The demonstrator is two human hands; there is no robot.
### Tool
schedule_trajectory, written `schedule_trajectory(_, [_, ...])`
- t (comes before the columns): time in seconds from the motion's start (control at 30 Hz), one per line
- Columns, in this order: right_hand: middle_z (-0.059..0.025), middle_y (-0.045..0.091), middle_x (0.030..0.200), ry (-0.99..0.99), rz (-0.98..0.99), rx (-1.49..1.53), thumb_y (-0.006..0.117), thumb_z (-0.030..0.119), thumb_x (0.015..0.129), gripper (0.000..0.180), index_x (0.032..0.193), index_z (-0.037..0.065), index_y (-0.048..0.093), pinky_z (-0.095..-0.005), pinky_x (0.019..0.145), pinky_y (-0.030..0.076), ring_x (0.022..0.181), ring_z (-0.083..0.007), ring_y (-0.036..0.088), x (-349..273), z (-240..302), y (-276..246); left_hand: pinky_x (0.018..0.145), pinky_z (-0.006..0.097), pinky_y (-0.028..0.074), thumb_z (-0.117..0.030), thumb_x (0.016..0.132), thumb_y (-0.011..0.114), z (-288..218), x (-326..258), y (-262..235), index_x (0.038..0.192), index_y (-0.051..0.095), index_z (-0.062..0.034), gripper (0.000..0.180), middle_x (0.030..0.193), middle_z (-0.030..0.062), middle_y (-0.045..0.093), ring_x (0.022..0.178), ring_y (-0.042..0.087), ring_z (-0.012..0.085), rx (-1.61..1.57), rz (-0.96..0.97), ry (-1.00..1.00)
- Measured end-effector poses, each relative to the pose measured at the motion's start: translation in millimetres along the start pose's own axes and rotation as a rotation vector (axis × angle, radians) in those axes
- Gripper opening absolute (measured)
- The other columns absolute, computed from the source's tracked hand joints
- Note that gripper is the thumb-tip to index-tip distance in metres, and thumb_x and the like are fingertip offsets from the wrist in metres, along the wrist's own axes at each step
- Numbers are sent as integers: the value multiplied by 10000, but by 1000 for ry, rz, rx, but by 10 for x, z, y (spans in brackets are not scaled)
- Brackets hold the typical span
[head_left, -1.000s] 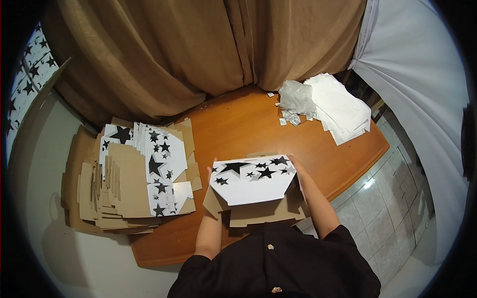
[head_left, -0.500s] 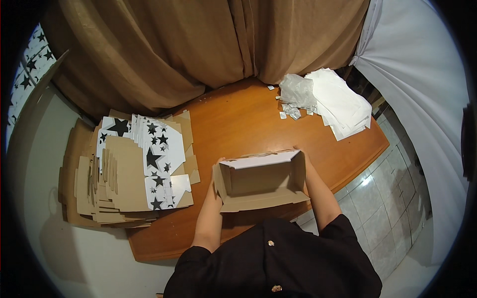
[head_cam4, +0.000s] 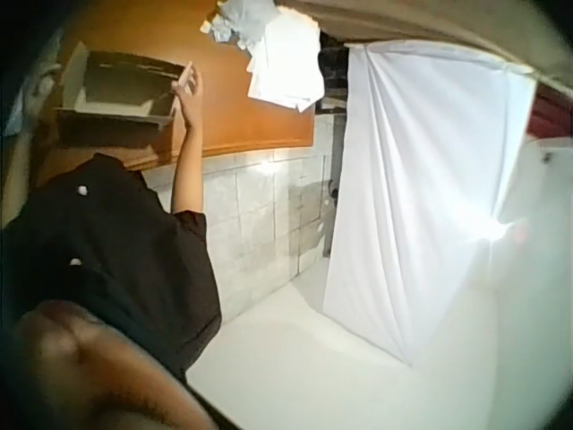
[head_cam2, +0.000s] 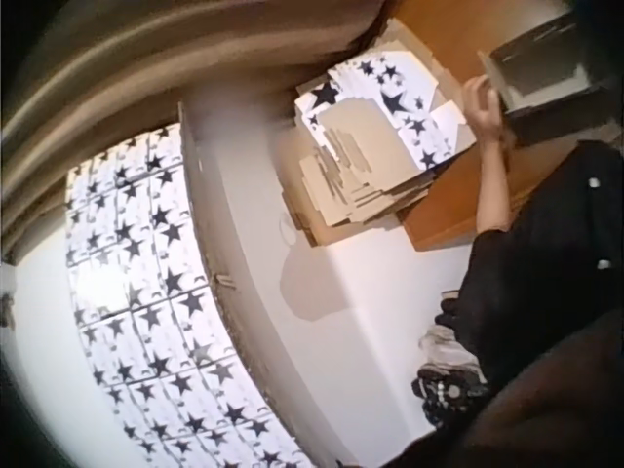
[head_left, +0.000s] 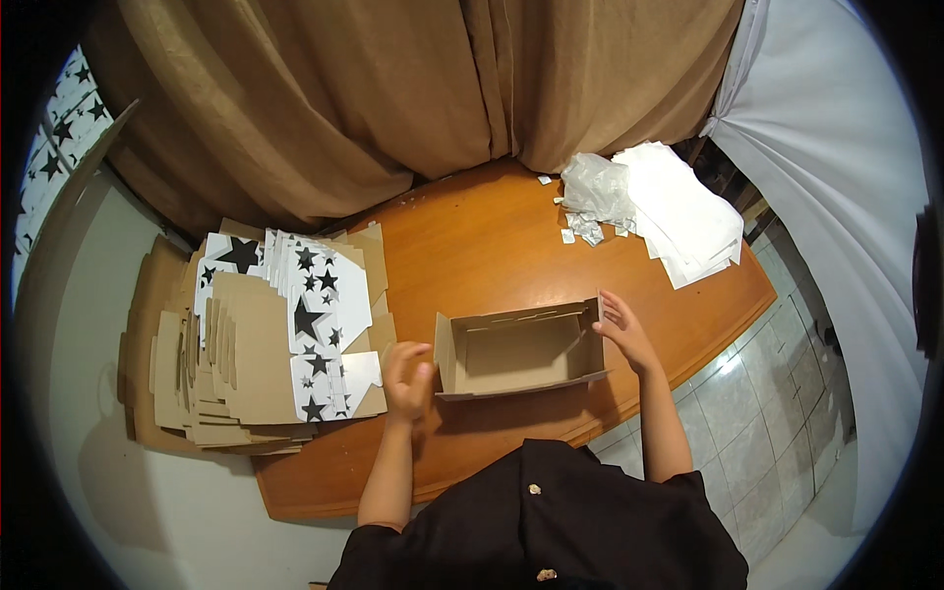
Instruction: Assembling cardboard shoe boxes by folding them, inserting lining paper and silica gel, and stacking them on a shelf.
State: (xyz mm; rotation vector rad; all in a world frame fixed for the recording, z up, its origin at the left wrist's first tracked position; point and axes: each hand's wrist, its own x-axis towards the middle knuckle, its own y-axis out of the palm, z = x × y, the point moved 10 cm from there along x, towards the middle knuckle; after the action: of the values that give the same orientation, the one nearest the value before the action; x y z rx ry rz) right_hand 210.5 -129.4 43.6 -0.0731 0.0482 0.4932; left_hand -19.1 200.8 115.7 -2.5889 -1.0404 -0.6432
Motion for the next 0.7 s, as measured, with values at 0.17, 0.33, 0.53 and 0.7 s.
schedule_trajectory(0.17, [-117, 488, 1247, 4, 15, 82, 547, 103, 799, 576, 1354, 110, 390, -354, 881, 400, 1052, -181, 492, 104, -34, 199, 979, 412, 331, -358, 669, 737, -407, -129, 936, 978, 668, -123, 394, 1133, 83, 563, 1109, 495, 281, 469, 714, 218])
schedule_trajectory(0.33, [-94, 527, 1204, 222, -90, 280, 461, 325, 851, 517, 1316, 100, 432, -328, 800, 434, 1032, -172, 523, 63, -360, 84, 1017, 540, 224, -386, 621, 763, 7, -152, 953, 994, 668, -168, 442, 1173, 68, 538, 1182, 428, 284, 764, 591, 209])
schedule_trajectory(0.53, [-61, 595, 996, 170, -324, 352, 444, 351, 869, 370, 1062, 51, 541, -313, 805, 424, 902, -173, 554, 59, -675, -248, 1030, 579, 171, -360, 645, 761, 194, -175, 921, 1052, 645, -193, 455, 1315, 103, 399, 1299, 241, 334, 932, 380, 153])
schedule_trajectory(0.7, [-66, 597, 1014, 7, -337, 329, 407, 302, 891, 347, 1069, 41, 551, -295, 840, 405, 918, -178, 553, 39, -493, -218, 1035, 599, 175, -331, 645, 789, 255, -270, 787, 1332, 390, -221, 802, 1421, 214, 83, 1330, 116, 410, 979, 135, 136])
